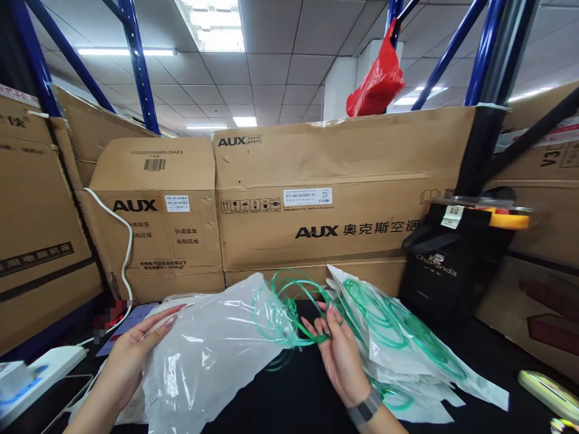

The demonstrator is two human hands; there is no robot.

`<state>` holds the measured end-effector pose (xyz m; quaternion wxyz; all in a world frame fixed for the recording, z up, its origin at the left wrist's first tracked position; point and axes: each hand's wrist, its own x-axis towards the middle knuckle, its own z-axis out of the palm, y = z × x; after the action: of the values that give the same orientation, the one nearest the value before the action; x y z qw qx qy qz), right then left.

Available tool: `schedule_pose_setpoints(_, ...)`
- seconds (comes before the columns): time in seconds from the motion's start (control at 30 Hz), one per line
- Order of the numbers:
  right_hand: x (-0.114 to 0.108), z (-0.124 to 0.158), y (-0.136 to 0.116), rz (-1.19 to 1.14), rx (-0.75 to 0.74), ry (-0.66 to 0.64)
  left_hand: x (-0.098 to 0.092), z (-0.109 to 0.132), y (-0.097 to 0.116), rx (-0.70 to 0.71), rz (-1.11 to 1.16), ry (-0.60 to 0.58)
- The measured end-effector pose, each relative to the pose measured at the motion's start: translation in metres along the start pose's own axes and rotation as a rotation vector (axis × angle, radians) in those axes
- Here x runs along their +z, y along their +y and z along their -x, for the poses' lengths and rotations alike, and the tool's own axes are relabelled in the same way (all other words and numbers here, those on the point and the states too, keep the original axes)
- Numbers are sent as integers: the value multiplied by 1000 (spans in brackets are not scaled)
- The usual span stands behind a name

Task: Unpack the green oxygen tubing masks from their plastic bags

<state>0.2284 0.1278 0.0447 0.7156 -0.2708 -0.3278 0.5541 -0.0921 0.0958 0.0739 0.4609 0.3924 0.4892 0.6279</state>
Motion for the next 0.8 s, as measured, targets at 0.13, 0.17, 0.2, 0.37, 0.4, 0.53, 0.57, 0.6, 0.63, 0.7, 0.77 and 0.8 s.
schedule_pose_setpoints(0.13,8,5,-8,81,-182,59,-8,-3,8,27,108,129)
schedule_pose_setpoints(0.17,10,6,-9,102,-223,75,-9,-3,10,33,135,164)
schedule_pose_setpoints(0.2,11,7,-10,126,-257,86,-10,-3,11,37,159,198)
schedule_pose_setpoints(0.37,6,8,-6,288,-340,113,-16,-6,13,141,283,466)
schedule_pose_setpoints(0.4,4,7,-3,308,-339,114,-18,-7,12,167,301,517)
schedule_pose_setpoints(0.53,-4,4,8,365,-274,83,-28,-12,9,187,314,613)
schedule_pose_setpoints(0.57,-6,3,10,373,-253,75,-30,-13,9,180,312,618)
schedule_pose_setpoints(0.6,-7,3,12,374,-236,70,-32,-14,8,171,308,617)
schedule_pose_setpoints(0.63,-7,2,13,369,-224,67,-33,-15,8,163,302,610)
schedule_pose_setpoints(0.7,-7,1,14,350,-208,65,-34,-17,6,149,280,590)
schedule_pose_setpoints(0.77,-7,0,14,328,-200,68,-35,-18,3,158,236,581)
schedule_pose_setpoints(0.8,-7,0,14,318,-195,71,-36,-18,2,173,203,584)
